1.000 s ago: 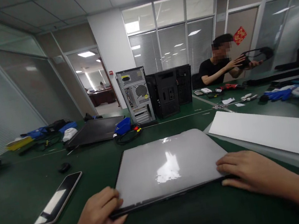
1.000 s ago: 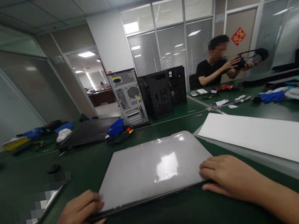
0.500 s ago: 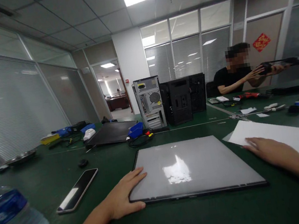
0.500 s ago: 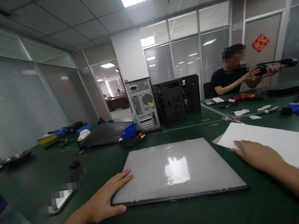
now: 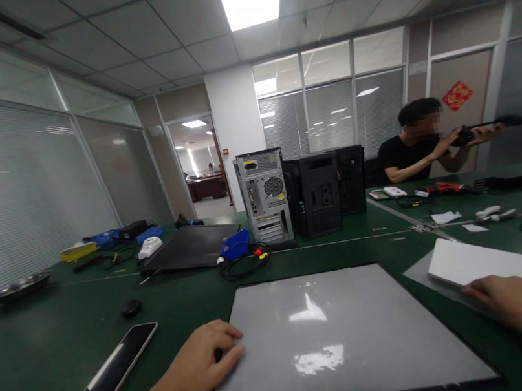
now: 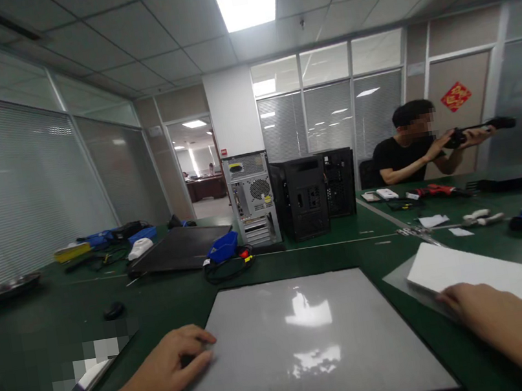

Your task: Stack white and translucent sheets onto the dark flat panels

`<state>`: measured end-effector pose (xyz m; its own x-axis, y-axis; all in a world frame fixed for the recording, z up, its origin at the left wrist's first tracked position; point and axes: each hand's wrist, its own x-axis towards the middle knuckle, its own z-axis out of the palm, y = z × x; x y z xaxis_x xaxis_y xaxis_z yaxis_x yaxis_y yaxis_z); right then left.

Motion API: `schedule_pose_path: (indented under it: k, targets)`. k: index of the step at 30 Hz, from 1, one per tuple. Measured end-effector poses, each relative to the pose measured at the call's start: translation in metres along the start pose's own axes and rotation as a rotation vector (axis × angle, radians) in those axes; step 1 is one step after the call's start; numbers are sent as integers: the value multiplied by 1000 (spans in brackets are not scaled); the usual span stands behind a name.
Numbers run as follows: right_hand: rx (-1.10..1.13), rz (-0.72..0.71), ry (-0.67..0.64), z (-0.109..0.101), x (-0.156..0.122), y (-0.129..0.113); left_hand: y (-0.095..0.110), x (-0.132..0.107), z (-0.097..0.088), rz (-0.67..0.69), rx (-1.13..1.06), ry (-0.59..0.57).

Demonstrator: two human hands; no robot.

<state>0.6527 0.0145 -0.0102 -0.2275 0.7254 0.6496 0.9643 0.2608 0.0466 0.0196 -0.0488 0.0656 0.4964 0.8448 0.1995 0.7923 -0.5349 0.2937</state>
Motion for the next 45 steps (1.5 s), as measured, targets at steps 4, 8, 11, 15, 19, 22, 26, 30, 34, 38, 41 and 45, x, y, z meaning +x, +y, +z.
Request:
schedule_pose_path:
  k: [4, 8, 11, 15, 19, 22, 26, 30, 34, 38, 41, 45]
  targets:
    - [-17, 208, -195, -29, 16, -19, -13, 8, 19, -191, 0, 158]
    - [-210, 188, -86, -72, 33, -95, -27, 3, 39, -390, 18, 103]
    - [-113, -74, 4, -86, 29, -172, -27, 0, 48, -422, 22, 35]
    - [43, -267, -158, -75, 2, -259, -20, -1, 57, -413, 133, 47]
    - [201, -346, -371, -65, -15, -294, -18, 2, 62, -346, 262, 90]
    - [287, -430, -397, -68, -12, -285, -23, 5, 64, -300, 237, 73]
    - [221, -435, -262, -65, -2, -246, -32, 8, 69, -332, 110, 104]
    - [130, -235, -312, -53, -1, -215, -33, 7, 68, -326, 54, 84]
    - [247, -182, -416, -51, -6, -217, -29, 4, 61, -313, 18, 59]
    - [386, -281, -511, -57, -13, -237, -29, 0, 58, -270, 34, 24]
    - [421, -339, -505, -60, -15, -248, -28, -3, 59, -236, 40, 5]
    - [370, -316, -433, -61, -15, -252, -28, -4, 61, -216, 40, -15]
